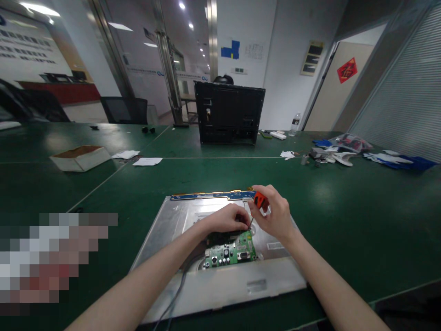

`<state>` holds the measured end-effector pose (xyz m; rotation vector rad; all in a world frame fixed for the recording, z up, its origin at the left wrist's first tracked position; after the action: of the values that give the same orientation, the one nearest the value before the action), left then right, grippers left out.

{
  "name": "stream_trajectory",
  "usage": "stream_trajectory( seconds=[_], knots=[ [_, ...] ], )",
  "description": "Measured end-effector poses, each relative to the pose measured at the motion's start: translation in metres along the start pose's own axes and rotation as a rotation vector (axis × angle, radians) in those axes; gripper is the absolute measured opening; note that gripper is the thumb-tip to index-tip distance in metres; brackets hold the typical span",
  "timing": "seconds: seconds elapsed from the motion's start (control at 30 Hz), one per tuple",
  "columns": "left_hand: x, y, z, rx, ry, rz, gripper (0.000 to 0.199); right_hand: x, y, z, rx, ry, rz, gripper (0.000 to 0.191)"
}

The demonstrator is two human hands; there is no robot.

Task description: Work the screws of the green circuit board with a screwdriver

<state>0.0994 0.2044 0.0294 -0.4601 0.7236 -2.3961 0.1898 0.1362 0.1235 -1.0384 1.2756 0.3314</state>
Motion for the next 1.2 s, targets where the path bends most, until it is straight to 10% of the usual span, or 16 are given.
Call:
stream_trajectory(
  seconds=[1.2],
  knots=[
    [0.0027, -0.0015, 0.0058, 0.018, 0.029, -0.001, 0.007, -0.0005, -0.0004, -0.0018, -0.068, 0.018, -0.081, 0.039]
  ],
)
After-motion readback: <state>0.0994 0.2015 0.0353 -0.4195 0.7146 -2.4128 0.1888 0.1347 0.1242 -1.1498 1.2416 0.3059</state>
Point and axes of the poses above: each hand's wrist, its own x-axis away from the middle knuckle, its own y-axis out of the palm, z = x × y, the point moved 7 cm from there along -x, towards the middle knuckle, and after that the axes turned 13 degrees about -y, right-handed, at the moved point
